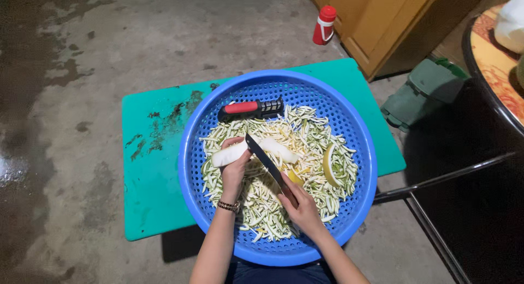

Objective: The person slices a white vegetable into thin strips using a knife over a blue colander. The strips fall into the colander, which already contains a large amount of similar vegetable strips. The person continues slicing the vegetable piece by piece.

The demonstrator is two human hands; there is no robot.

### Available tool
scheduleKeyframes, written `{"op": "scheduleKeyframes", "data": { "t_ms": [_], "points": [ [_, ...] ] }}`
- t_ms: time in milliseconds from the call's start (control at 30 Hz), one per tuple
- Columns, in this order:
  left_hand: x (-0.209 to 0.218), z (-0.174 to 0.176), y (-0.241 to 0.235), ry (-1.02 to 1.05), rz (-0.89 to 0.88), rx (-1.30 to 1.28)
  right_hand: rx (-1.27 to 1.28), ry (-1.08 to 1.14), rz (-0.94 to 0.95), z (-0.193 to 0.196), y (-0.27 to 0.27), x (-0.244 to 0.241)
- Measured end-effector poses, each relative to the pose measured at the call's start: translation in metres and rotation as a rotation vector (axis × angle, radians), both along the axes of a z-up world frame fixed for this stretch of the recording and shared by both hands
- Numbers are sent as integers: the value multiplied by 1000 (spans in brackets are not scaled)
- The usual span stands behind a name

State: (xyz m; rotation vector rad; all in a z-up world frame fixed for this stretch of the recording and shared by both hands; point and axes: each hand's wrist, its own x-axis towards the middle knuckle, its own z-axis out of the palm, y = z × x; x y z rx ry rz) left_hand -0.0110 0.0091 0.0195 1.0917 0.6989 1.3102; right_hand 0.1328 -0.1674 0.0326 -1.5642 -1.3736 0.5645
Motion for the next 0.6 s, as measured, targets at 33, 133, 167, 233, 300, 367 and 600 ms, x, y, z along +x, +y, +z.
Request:
{"op": "scheduleKeyframes", "data": {
  "t_ms": [33,133,167,233,300,367,600],
  "points": [
    [-1,-2,1,17,20,11,-28,-2,-13,0,-1,-2],
    [-1,-6,4,41,58,29,-42,4,-17,-1,-4,-3],
    [-2,-7,5,31,55,25,-35,9,-15,-2,-4,-2],
    [-3,-9,6,22,35,12,-8,19,-12,-6,-3,-1],
    [-2,-9,7,25,1,-7,-3,16,-20,-11,-4,1],
    [-3,-8,3,103,-93,-106,-16,-1,-38,-16,-4,2],
    [8,-2,-6,259,-169,-36,-136,182,-97,-20,2,10]
  ]
}}
